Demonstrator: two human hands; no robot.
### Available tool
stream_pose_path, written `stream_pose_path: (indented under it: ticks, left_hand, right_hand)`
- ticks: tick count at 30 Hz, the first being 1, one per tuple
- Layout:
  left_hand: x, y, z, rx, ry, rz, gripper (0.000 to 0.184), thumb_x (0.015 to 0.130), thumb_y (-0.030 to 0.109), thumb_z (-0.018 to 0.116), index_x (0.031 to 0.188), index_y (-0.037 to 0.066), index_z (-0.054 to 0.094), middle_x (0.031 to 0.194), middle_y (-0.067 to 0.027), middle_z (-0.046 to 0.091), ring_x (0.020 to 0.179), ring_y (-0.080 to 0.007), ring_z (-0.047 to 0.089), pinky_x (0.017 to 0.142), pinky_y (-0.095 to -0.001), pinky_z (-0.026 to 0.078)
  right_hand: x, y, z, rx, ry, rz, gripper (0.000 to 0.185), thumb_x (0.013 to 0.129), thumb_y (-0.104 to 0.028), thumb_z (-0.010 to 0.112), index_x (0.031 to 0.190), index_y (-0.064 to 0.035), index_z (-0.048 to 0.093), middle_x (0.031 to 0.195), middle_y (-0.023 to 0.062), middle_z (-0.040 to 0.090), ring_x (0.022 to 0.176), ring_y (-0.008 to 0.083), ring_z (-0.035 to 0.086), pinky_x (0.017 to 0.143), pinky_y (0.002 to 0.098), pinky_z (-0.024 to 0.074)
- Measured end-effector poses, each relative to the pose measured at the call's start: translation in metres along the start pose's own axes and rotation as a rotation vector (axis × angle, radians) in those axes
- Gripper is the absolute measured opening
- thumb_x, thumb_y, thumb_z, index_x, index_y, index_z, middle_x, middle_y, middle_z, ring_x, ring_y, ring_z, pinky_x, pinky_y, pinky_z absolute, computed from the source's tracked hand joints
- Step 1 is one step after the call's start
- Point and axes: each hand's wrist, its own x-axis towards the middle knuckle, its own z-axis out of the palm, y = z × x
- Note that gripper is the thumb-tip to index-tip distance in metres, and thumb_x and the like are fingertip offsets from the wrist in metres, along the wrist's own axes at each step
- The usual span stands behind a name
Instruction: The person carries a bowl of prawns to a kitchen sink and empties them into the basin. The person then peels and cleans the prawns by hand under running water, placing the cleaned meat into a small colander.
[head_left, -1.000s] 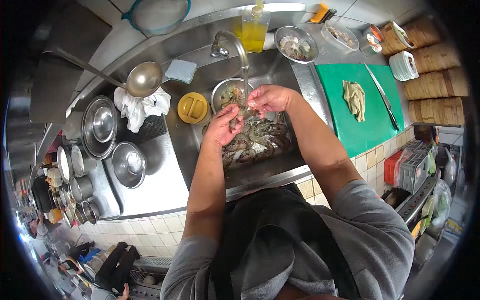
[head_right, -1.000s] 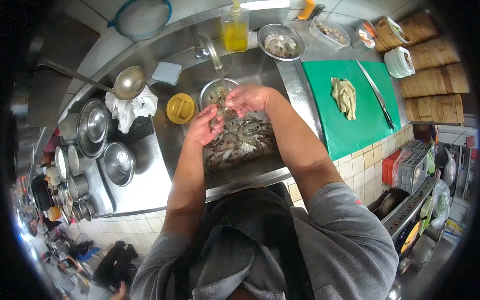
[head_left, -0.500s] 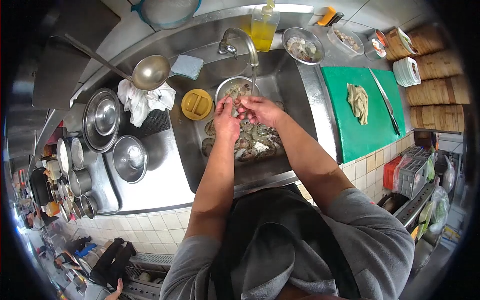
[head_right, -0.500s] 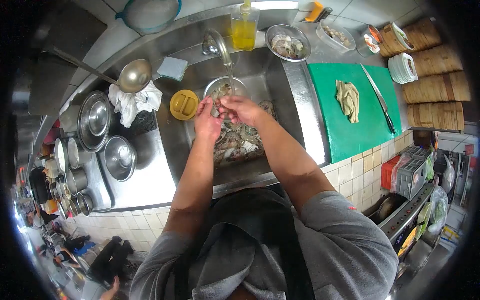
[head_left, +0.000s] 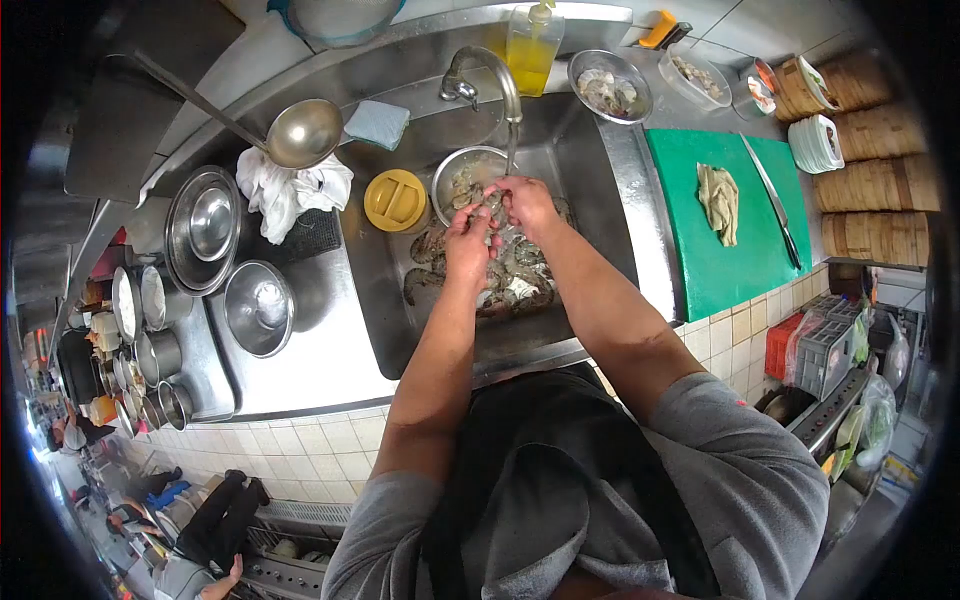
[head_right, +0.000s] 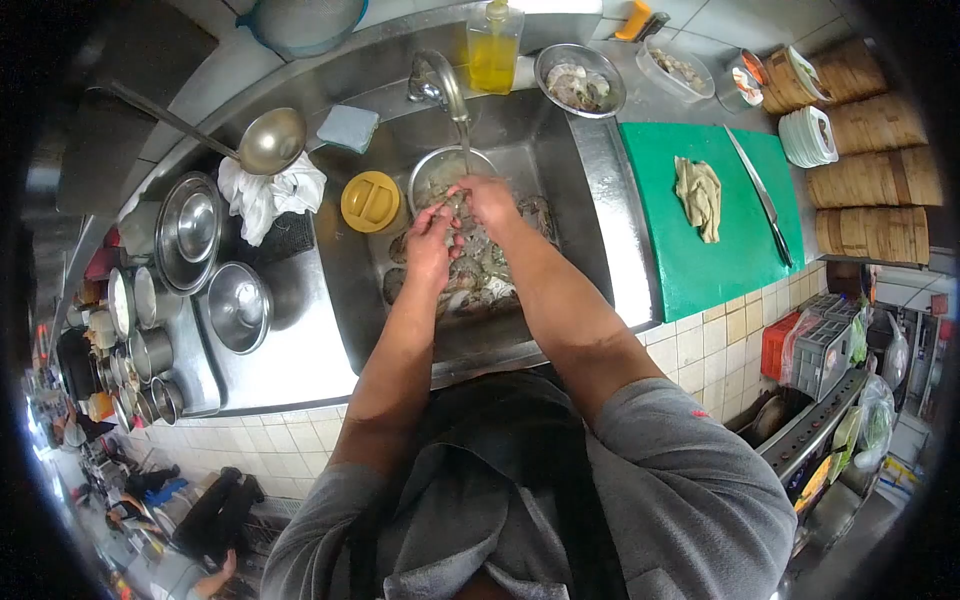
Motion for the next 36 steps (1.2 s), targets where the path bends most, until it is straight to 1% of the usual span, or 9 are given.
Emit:
stream_pose_path:
  ticks: [9,11,15,17,20,24,26,29,36]
  left_hand:
    - [0.018,0.011,0.013,0.033,-0.052,-0.015,0.019,0.094,0.023,0.058,0.108,0.01,0.053,0.085,-0.0015,0.057,0.063,-0.0117,0.053,0.051,-0.0242,0.04]
    - [0.025,0.016,0.014,0.04,-0.059,-0.018,0.021,0.094,0.022,0.058,0.111,0.009,0.054,0.086,-0.0021,0.058,0.064,-0.0123,0.054,0.052,-0.0247,0.041]
    - [0.039,0.026,0.022,0.277,-0.117,0.173,0.029,0.09,0.019,0.062,0.115,0.004,0.057,0.092,-0.0053,0.064,0.074,-0.0158,0.062,0.062,-0.0295,0.05]
    - [0.048,0.029,0.025,0.787,-0.057,0.541,0.029,0.083,0.02,0.068,0.106,0.003,0.066,0.087,-0.0088,0.069,0.074,-0.0173,0.065,0.067,-0.0302,0.051]
    - [0.043,0.046,0.04,1.039,-0.024,0.648,0.028,0.077,0.025,0.071,0.098,0.005,0.07,0.083,-0.0117,0.07,0.074,-0.0208,0.067,0.07,-0.0305,0.051]
    - [0.048,0.044,0.046,1.086,-0.011,0.66,0.026,0.077,0.028,0.071,0.095,0.008,0.071,0.083,-0.0128,0.069,0.075,-0.0248,0.067,0.069,-0.0321,0.051]
    - [0.045,0.049,0.052,1.102,-0.025,0.634,0.023,0.075,0.026,0.066,0.089,0.008,0.071,0.086,-0.0175,0.067,0.08,-0.0347,0.064,0.075,-0.0426,0.051]
    - [0.054,0.043,0.048,1.048,-0.008,0.775,0.022,0.077,0.026,0.067,0.088,0.008,0.071,0.078,-0.0127,0.068,0.07,-0.0252,0.066,0.068,-0.0339,0.051]
    - [0.054,0.045,0.044,1.035,-0.036,0.773,0.018,0.078,0.023,0.065,0.085,0.006,0.069,0.075,-0.0136,0.067,0.064,-0.0268,0.064,0.065,-0.0344,0.051]
  right_hand:
    - [0.006,-0.014,-0.017,0.239,0.086,0.115,0.023,0.09,-0.023,0.055,0.082,-0.0036,0.065,0.055,0.0013,0.045,0.044,0.0117,0.036,0.04,0.0286,0.0253]
    - [0.004,-0.024,-0.022,-0.155,-0.03,-0.067,0.021,0.088,-0.024,0.06,0.083,-0.0043,0.065,0.062,0.0047,0.055,0.048,0.0144,0.045,0.042,0.0302,0.032]
    - [0.008,-0.047,-0.031,-0.359,0.008,-0.16,0.022,0.085,-0.022,0.064,0.084,-0.0004,0.065,0.07,0.0103,0.062,0.054,0.0173,0.055,0.049,0.0335,0.0422]
    - [0.008,-0.055,-0.031,-0.592,0.16,-0.252,0.022,0.085,-0.023,0.063,0.081,-0.0018,0.06,0.062,0.0047,0.057,0.051,0.0124,0.051,0.047,0.029,0.039]
    - [0.018,-0.052,-0.037,-0.777,0.252,-0.382,0.024,0.082,-0.021,0.062,0.077,0.0014,0.06,0.061,0.0097,0.06,0.054,0.0175,0.056,0.053,0.0328,0.0449]
    - [0.002,-0.066,-0.031,-0.823,0.301,-0.362,0.027,0.081,-0.023,0.063,0.073,0.003,0.059,0.064,0.0139,0.062,0.058,0.0215,0.061,0.059,0.0347,0.0476]
    - [-0.001,-0.07,-0.031,-0.885,0.307,-0.412,0.03,0.082,-0.024,0.063,0.071,0.0042,0.059,0.064,0.0154,0.063,0.058,0.0231,0.061,0.058,0.0355,0.048]
    - [0.0,-0.071,-0.034,-0.851,0.251,-0.42,0.03,0.084,-0.024,0.064,0.072,0.0029,0.058,0.062,0.0129,0.061,0.054,0.0201,0.058,0.052,0.0347,0.0458]
    - [-0.011,-0.074,-0.036,-0.597,0.106,-0.297,0.027,0.087,-0.025,0.067,0.074,-0.0024,0.059,0.061,0.0034,0.056,0.05,0.0103,0.049,0.043,0.0277,0.0382]
